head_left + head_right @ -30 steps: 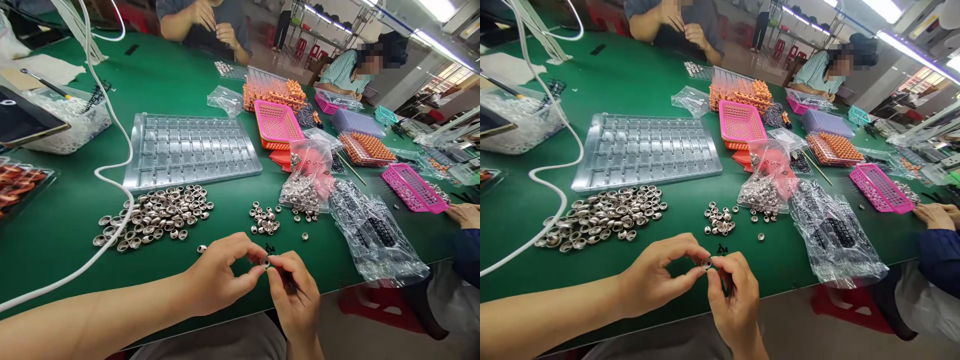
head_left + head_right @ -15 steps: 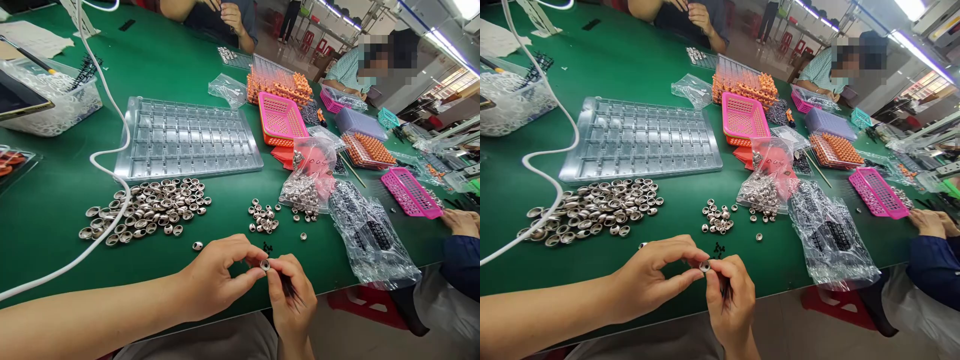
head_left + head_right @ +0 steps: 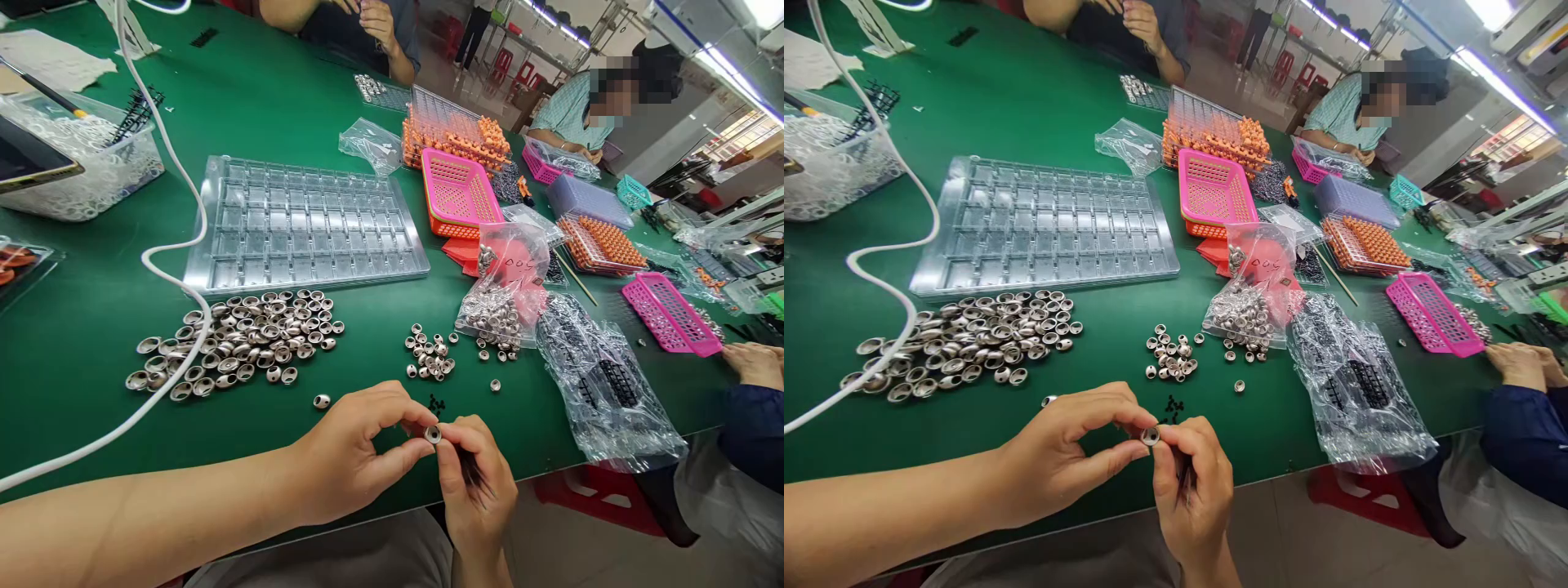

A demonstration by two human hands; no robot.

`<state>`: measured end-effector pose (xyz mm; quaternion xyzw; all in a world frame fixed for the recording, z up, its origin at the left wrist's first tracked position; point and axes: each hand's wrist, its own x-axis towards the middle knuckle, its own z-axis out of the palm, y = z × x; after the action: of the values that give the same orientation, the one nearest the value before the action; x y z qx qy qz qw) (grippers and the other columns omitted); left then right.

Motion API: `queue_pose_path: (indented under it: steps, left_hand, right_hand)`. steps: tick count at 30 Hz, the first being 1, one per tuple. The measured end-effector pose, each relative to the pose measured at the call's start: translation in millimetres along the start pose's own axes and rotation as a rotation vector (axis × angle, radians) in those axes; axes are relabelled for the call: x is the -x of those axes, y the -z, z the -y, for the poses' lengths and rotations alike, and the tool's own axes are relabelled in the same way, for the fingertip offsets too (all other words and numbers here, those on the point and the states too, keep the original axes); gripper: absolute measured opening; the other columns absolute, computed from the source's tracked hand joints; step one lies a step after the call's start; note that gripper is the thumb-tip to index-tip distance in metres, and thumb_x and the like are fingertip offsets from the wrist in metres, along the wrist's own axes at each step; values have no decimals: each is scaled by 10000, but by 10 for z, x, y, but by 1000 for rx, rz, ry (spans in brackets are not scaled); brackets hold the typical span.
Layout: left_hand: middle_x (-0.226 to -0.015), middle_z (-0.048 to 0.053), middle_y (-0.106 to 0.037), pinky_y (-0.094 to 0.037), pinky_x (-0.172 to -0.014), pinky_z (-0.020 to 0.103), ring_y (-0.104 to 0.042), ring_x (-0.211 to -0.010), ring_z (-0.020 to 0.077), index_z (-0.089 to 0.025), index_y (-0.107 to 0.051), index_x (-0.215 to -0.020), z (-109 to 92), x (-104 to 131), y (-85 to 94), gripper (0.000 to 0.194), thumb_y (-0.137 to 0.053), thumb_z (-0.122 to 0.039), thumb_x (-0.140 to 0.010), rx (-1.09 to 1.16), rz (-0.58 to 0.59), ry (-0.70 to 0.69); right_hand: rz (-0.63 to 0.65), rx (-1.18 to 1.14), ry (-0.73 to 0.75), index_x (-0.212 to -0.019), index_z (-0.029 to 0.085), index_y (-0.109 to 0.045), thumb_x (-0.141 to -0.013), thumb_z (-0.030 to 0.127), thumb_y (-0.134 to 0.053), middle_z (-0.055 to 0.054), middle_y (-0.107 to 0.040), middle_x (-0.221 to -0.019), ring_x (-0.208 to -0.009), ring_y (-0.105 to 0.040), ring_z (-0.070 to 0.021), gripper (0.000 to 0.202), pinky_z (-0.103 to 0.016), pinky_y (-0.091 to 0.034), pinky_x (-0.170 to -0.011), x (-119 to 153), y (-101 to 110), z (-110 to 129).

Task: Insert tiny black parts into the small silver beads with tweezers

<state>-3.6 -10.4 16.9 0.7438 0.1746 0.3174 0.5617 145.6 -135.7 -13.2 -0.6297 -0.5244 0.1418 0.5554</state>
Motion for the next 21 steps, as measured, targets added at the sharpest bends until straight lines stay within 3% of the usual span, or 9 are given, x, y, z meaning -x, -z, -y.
queue_pose_path:
  steps: [11,17,21]
  left_hand:
    - [-850,0,-736,-511,-737,200,-668,-802,116,-201,-743,-1002,-16,-17,15,108,-685,-174,-914,6,19,30]
    - [-847,8,-747,-510,-718,214,-680,-782,130,-191,-771,-967,-68,-65,47,129,-678,-263,-914,38,67,200]
    - [-836,9,-763,-494,-685,229,-669,-744,142,-193,-790,-929,-76,-81,55,200,-651,-336,-913,98,125,342]
  right_hand:
    - [-25,-23,11,-1108,261,-695,-903,103,-631,-30,-679,-859,-778,-631,-167,268,-284,-535,-637,-9,-12,10]
    - [-6,-48,34,-1116,269,-694,-886,60,-639,-28,-685,-879,-808,-635,-159,315,-276,-544,-665,-31,-8,-5]
    - [7,-126,-72,-1044,256,-706,-902,89,-641,-14,-645,-840,-777,-608,-144,229,-253,-512,-638,-57,1,26]
